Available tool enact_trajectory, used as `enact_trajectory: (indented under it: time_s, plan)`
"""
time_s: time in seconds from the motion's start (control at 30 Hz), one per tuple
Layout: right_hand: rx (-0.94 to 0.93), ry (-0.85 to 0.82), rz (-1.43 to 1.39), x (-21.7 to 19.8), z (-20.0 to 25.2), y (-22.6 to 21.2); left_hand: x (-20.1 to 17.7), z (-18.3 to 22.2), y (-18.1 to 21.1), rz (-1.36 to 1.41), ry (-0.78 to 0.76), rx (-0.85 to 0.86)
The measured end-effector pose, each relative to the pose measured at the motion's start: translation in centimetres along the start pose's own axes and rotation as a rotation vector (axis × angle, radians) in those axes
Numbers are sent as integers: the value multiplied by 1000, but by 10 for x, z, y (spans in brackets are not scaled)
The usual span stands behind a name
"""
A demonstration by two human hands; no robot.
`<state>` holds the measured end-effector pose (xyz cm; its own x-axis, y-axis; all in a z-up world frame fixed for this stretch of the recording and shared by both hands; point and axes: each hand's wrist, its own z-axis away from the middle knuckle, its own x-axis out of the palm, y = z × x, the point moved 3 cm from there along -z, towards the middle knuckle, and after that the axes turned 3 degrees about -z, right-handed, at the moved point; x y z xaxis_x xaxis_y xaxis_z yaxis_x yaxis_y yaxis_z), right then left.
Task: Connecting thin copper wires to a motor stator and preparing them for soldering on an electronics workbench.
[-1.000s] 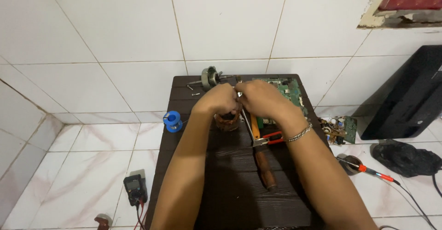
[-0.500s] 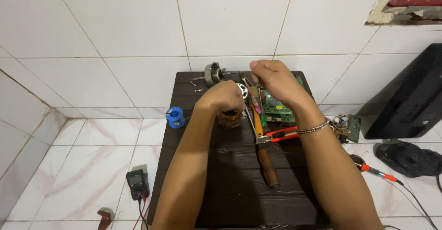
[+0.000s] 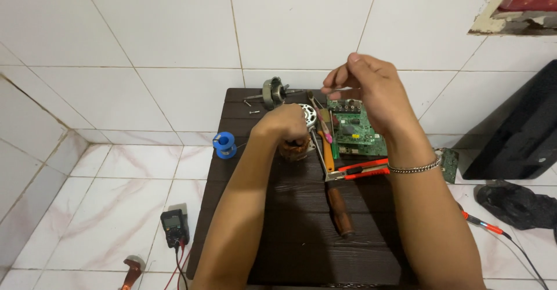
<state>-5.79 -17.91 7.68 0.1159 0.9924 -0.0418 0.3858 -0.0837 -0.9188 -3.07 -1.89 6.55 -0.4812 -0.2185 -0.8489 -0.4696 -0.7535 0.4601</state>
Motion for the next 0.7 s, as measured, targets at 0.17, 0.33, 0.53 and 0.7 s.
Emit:
enact_trajectory:
  time_s: [0.17,0.33,0.53,0.7]
  plan:
    - [-51,44,-39,-5,5,-14,11,-23,-16,52,0,-4]
    - [-88,79,-80,-6,10,-27,15,-26,-21,66,14,28]
    - [-111,101,-75,-3,13,-29,46,-89,-67,60,13,43]
    - [-98,186,-67,-2,17,-35,52,-96,-71,-28,36,-52]
